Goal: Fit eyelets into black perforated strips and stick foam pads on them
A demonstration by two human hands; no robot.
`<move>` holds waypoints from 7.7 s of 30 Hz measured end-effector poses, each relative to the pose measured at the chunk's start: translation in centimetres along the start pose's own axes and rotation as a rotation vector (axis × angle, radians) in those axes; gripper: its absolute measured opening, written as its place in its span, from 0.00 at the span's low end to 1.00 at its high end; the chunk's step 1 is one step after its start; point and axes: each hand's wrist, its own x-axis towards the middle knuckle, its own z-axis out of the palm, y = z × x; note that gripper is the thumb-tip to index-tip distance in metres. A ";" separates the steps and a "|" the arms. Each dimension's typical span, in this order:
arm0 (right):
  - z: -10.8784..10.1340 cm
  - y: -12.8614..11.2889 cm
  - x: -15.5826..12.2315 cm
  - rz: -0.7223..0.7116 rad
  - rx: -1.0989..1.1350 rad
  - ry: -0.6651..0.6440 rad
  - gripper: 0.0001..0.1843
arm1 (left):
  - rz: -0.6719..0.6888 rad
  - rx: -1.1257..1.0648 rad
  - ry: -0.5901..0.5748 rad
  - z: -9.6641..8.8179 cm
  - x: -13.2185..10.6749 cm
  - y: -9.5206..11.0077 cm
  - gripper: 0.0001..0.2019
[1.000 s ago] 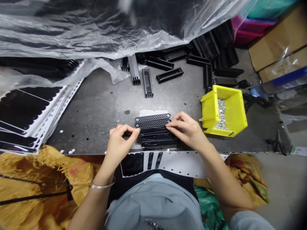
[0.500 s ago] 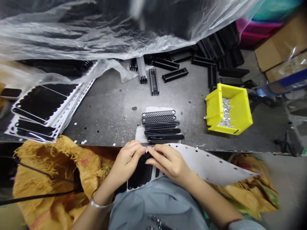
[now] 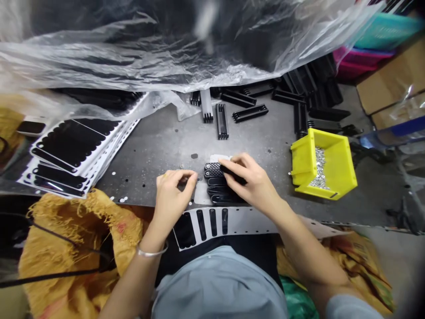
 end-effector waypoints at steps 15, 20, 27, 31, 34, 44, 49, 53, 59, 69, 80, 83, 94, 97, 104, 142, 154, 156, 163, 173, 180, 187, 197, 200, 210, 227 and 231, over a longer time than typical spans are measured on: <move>2.1 1.5 1.6 -0.146 -0.037 -0.147 0.10 | -0.106 -0.251 -0.130 2.1 2.0 -0.7 0.08; 2.1 1.0 1.6 -0.137 -0.097 -0.157 0.12 | -0.142 -0.212 -0.128 2.2 2.2 -0.2 0.07; -2.4 2.9 -0.8 0.209 0.016 -0.081 0.08 | -0.143 -0.184 -0.147 2.2 2.4 -0.1 0.08; -3.1 4.2 -2.0 0.280 0.157 0.020 0.07 | -0.144 -0.181 -0.144 2.0 2.4 -0.3 0.10; -2.7 4.7 -1.9 0.257 0.188 0.008 0.06 | -0.134 -0.180 -0.148 2.2 2.7 -0.4 0.10; -1.4 -0.5 -4.7 0.120 -0.007 0.241 0.10 | -0.020 0.017 -0.178 -2.8 -1.5 -1.2 0.09; 5.2 -5.9 -6.3 -0.065 0.197 -0.048 0.12 | 0.000 0.048 -0.264 -5.2 -6.9 -2.3 0.09; 9.3 -6.8 -6.5 -0.155 0.054 -0.017 0.15 | -0.254 -0.263 -0.223 -3.1 -8.6 -1.6 0.13; 3.5 -7.1 -9.0 -0.109 0.667 -0.184 0.08 | -0.184 -0.085 0.085 -2.1 -9.9 -3.0 0.11; -0.1 1.4 0.7 -0.021 -0.031 -0.006 0.16 | -0.009 -0.048 0.013 0.0 -0.6 -0.3 0.10; 1.8 3.5 3.4 -0.147 0.011 -0.154 0.09 | -0.087 -0.273 -0.160 2.6 4.2 -0.7 0.11; 2.2 3.3 3.7 -0.136 -0.017 -0.163 0.09 | -0.106 -0.280 -0.142 2.8 4.2 -0.8 0.09; -3.6 4.9 1.0 0.205 0.100 -0.108 0.06 | -0.105 -0.254 -0.128 2.8 4.4 -0.8 0.09; -3.8 5.9 0.4 0.226 0.167 -0.030 0.06 | -0.096 -0.271 -0.122 2.9 4.5 -0.8 0.09; -3.2 6.7 -0.1 0.122 0.148 -0.040 0.05 | -0.109 -0.229 -0.155 2.5 4.8 -0.9 0.12; 1.0 3.3 -6.3 0.412 -0.113 -0.084 0.44 | 0.182 0.257 -0.353 3.9 -2.6 0.6 0.72; 1.0 -2.2 -12.5 0.140 -0.142 -0.072 0.10 | 0.182 0.159 -0.356 -0.7 -7.9 1.3 0.07; 2.1 -1.8 -12.8 0.146 -0.208 -0.068 0.09 | 0.172 0.115 -0.342 -0.4 -8.4 1.4 0.06; 0.3 -1.7 -13.4 0.183 -0.084 0.095 0.08 | -0.351 0.125 -0.189 -1.5 -10.6 -3.2 0.23; 0.1 -3.5 -11.3 0.106 0.228 -0.195 0.14 | -0.452 -0.632 -0.336 -1.4 -9.9 2.3 0.15; 0.4 -4.6 -10.7 0.096 -0.199 0.158 0.29 | -0.629 -0.822 -0.346 1.5 -7.1 4.0 0.18; 2.7 -4.4 -10.4 0.239 0.206 0.243 0.30 | -0.826 -1.155 -0.342 2.6 -7.4 5.6 0.25; -3.3 -3.5 -12.3 0.309 0.733 0.304 0.07 | -0.421 -0.480 -0.137 0.0 -8.4 2.9 0.16; -3.3 -2.8 -10.3 0.336 0.456 0.256 0.11 | -0.285 -0.434 -0.333 -0.7 -8.0 1.9 0.09; 1.4 -1.7 -4.6 -0.235 -0.221 -0.141 0.11 | -0.338 -0.409 -0.205 1.1 -5.6 1.8 0.09; -2.1 0.2 -6.3 0.098 0.033 -0.125 0.12 | -0.399 -0.387 -0.223 1.5 -4.7 2.4 0.11; -2.6 1.4 -7.6 0.203 0.188 0.015 0.08 | -0.404 -0.372 -0.224 1.6 -4.6 2.2 0.11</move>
